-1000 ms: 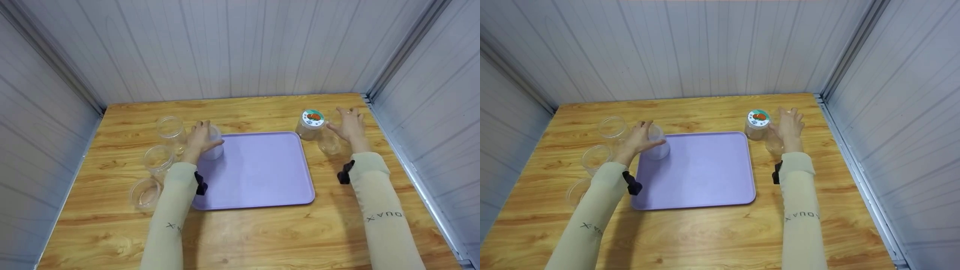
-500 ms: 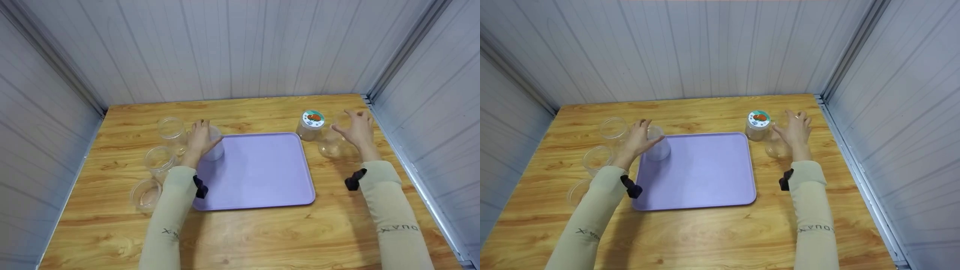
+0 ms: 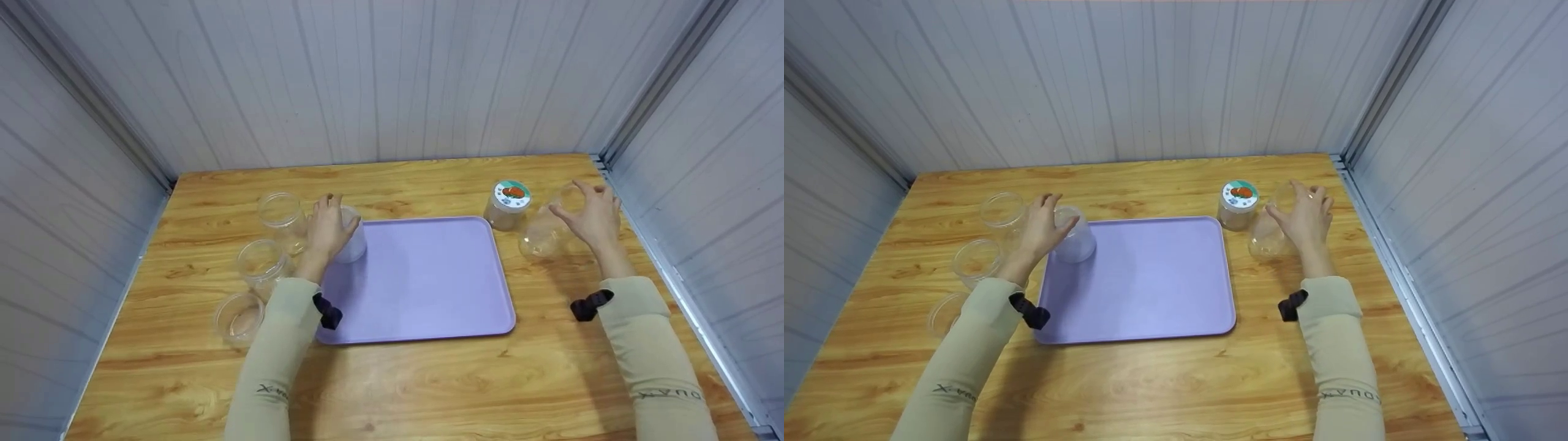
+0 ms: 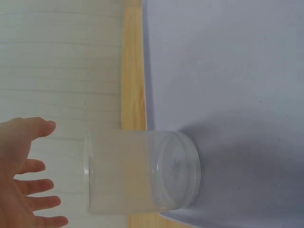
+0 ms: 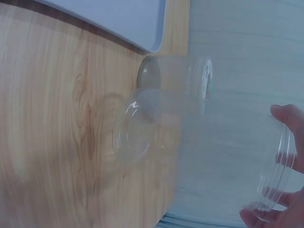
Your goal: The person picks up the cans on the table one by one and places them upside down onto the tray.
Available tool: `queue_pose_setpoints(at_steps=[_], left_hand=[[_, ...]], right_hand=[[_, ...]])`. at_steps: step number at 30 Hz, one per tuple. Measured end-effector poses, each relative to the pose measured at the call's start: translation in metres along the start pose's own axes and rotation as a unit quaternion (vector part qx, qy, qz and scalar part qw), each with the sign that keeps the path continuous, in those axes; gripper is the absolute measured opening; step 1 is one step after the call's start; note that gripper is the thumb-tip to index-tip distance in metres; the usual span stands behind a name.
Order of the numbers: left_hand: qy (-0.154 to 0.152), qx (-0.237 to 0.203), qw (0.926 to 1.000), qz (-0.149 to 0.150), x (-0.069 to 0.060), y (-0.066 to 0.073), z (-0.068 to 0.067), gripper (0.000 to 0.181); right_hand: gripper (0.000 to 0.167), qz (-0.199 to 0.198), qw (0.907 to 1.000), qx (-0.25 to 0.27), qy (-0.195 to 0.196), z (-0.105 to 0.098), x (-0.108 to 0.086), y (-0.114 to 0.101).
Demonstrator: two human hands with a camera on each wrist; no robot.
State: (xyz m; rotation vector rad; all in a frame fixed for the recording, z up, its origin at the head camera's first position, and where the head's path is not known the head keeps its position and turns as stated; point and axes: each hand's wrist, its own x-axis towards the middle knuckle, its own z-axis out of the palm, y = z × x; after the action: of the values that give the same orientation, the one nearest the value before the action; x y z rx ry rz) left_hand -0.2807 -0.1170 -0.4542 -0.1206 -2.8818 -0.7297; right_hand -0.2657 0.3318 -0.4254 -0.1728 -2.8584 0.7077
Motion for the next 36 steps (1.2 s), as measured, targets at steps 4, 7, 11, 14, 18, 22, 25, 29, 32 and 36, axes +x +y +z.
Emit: queue_pose_setpoints(at_steps=[4,7,11,14,18,22,25,29,32,36], left_hand=[[0.017,-0.025,0.9995,0.01,-0.003,0.004,-0.002,0.058],[0.026,-0.04,0.9987,0.019,-0.006,0.006,-0.002,0.057],[0.036,-0.052,0.9976,0.028,-0.01,0.01,-0.003,0.056],[0.045,-0.054,0.9969,0.036,-0.012,0.014,-0.004,0.055],[0.06,-0.057,0.9956,0.044,-0.015,0.016,-0.004,0.054],[0.072,-0.068,0.9939,0.048,-0.018,0.016,-0.005,0.054],[0.081,-0.081,0.9922,0.049,-0.019,0.015,-0.004,0.054],[0.092,-0.1,0.9894,0.052,-0.022,0.016,-0.002,0.054],[0.098,-0.109,0.9877,0.054,-0.023,0.018,0.0,0.054],[0.097,-0.117,0.9871,0.05,-0.027,0.02,0.005,0.054]], right_hand=[[0.073,-0.002,0.9999,0.011,0.008,-0.002,-0.003,-0.004],[0.073,-0.011,0.9996,0.022,0.017,-0.003,-0.005,-0.007],[0.071,-0.033,0.9977,0.045,0.039,-0.002,-0.01,-0.01],[0.07,-0.043,0.9958,0.059,0.055,0.0,-0.014,-0.011],[0.071,-0.037,0.9945,0.083,0.053,0.002,-0.019,-0.014],[0.071,-0.037,0.9915,0.114,0.049,0.005,-0.021,-0.021],[0.071,-0.04,0.9893,0.131,0.051,0.009,-0.022,-0.024],[0.07,-0.041,0.9877,0.142,0.051,0.012,-0.023,-0.027],[0.071,-0.042,0.987,0.146,0.053,0.015,-0.025,-0.029],[0.07,-0.043,0.9851,0.158,0.053,0.019,-0.029,-0.033]])
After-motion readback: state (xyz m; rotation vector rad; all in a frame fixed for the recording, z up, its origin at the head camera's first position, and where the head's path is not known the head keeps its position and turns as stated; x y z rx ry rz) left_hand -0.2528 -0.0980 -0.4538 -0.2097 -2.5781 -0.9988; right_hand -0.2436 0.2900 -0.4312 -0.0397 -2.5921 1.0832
